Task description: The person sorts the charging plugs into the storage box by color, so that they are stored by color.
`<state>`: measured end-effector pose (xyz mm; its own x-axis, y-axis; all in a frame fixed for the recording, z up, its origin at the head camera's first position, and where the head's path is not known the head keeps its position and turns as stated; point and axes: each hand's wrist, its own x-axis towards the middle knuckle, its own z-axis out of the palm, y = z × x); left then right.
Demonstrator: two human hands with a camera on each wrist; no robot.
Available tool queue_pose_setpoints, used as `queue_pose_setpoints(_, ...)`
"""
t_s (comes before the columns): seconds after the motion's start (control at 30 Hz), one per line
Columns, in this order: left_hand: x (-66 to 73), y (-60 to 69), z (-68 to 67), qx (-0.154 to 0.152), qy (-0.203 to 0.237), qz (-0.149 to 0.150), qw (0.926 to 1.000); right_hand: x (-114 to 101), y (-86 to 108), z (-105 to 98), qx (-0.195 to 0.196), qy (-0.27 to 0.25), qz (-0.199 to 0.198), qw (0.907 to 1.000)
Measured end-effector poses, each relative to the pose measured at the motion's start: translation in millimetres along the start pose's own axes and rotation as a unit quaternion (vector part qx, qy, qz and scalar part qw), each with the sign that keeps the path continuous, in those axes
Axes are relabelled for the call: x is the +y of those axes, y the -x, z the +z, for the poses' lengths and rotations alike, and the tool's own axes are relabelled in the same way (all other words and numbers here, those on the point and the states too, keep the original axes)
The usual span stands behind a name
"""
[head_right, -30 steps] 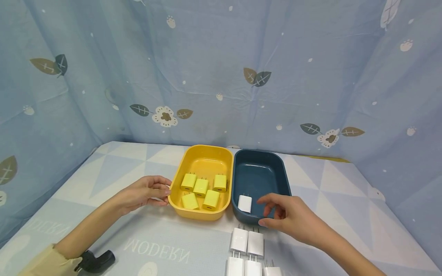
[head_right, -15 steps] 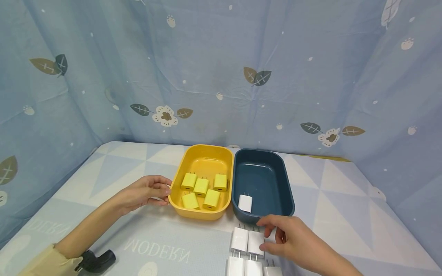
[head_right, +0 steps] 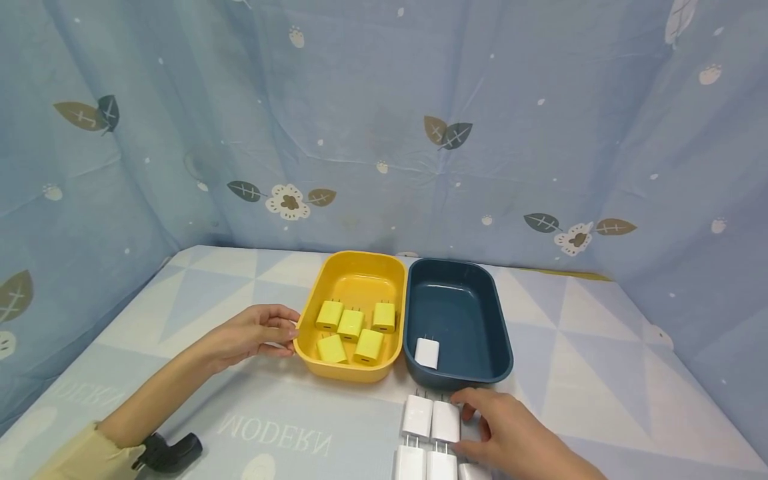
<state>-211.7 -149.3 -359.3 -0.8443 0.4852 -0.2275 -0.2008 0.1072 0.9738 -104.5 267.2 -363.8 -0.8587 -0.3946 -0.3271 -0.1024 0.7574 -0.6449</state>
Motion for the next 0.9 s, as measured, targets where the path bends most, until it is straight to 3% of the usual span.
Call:
queue_pose_setpoints(0.17,0.4,-0.1,-0.2,0.0,0.002,-0.001,1.0,2.3,-2.0,4.8,0.007,0.004,-0.012,0.9999)
queue_pose_setpoints(0.33,1.5,-0.2,0.3,0.001,-0.001,-0.006,1.0,2.8,-3.4,7.5,0.01,-0.006,0.008,0.9999)
queue_pose_setpoints(0.67,2.2,0.3,1.1,0.005,-0.003,-0.007,1.0,6.3,-0.8,8.4,0.027,-0.019,-0.035,0.9988)
queue_pose_setpoints(0.9,0.7,0.4,0.5,0.0,-0.003,-0.002,1.0,5.4,3.3,6.5,0.038,-0.021,-0.034,0.9985)
